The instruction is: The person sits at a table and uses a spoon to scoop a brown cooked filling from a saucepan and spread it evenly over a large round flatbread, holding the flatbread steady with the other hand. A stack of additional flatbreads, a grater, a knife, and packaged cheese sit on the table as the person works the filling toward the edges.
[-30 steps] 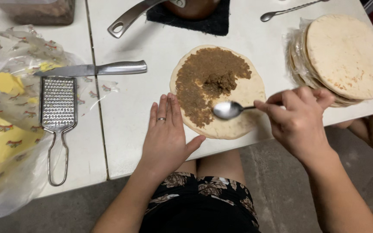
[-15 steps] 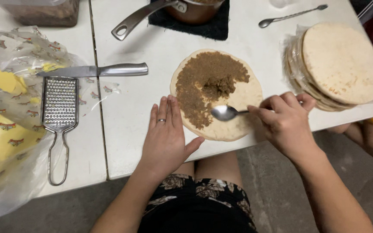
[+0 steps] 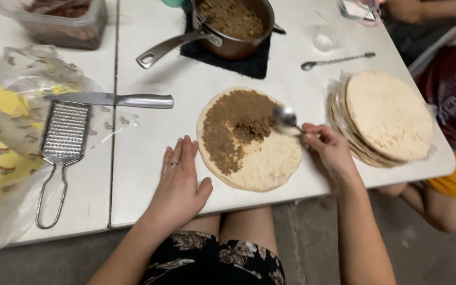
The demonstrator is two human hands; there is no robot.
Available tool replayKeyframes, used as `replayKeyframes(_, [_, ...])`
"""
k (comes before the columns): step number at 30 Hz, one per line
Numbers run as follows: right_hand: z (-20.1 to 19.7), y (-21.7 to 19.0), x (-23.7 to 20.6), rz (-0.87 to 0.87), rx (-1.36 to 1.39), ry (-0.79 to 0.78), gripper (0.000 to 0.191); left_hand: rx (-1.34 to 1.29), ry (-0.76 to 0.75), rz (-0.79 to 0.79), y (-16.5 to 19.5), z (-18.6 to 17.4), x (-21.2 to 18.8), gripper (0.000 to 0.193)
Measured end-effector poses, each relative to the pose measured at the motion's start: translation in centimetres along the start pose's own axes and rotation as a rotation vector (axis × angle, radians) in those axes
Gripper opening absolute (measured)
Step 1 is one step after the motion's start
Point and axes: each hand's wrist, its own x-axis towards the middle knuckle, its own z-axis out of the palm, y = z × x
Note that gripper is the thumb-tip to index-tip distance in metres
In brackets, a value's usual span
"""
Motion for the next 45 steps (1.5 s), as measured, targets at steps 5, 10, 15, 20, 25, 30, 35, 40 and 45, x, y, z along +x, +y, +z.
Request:
replayKeyframes(5, [-1.0,-0.1,-0.4,0.078,0.05,-0.067,0.01,-0.135,-0.108,-0.094,0.2,0.5,1.7,0.098])
replayKeyframes(10, [-2.6,0.7,-3.5,0.023,0.037,-0.088,0.01,-0.216,-0.272,-0.286,-0.4,-0.5,5.3,0.096])
replayKeyframes(15, [-3.3,-0.1,-7.4,-0.015,-0.166,-0.016,0.016,-0.256,-0.323,-0.261,-0.9,-2.2,8.5,0.1])
replayKeyframes(20, [-3.5,-2.4,-8.1,-0.708,-0.975,0.195,0.026,0.054,-0.298,-0.142,0.5,-2.2,6.2,0.114])
replayKeyframes(25, [-1.5,-3.8,-6.8,-0.847,-1.215,0.19,0.03,0.296,-0.062,-0.023,1.1,-0.3,2.1,0.116])
replayKeyframes(30, [1.5,-5.5,-6.7,-0.852,-1.19,0.078,0.028,0.298,0.116,0.092,-0.7,-0.1,1.1,0.101])
replayKeyframes(35, [4.9,-6.4,-7.5,-0.713,-1.0,-0.046,0.033,0.281,0.176,0.144,-1.8,-0.9,0.8,0.096])
replayKeyframes(40, [9.2,-6.7,-8.0,-0.707,-0.955,0.032,0.024,0.26,0.22,0.154,-2.8,-1.8,0.3,0.096])
replayKeyframes(45, [12.2,-6.6,-10.3,-1.092,-1.281,0.17,0.016,0.241,0.223,0.144,-3.3,-2.4,0.1,0.095])
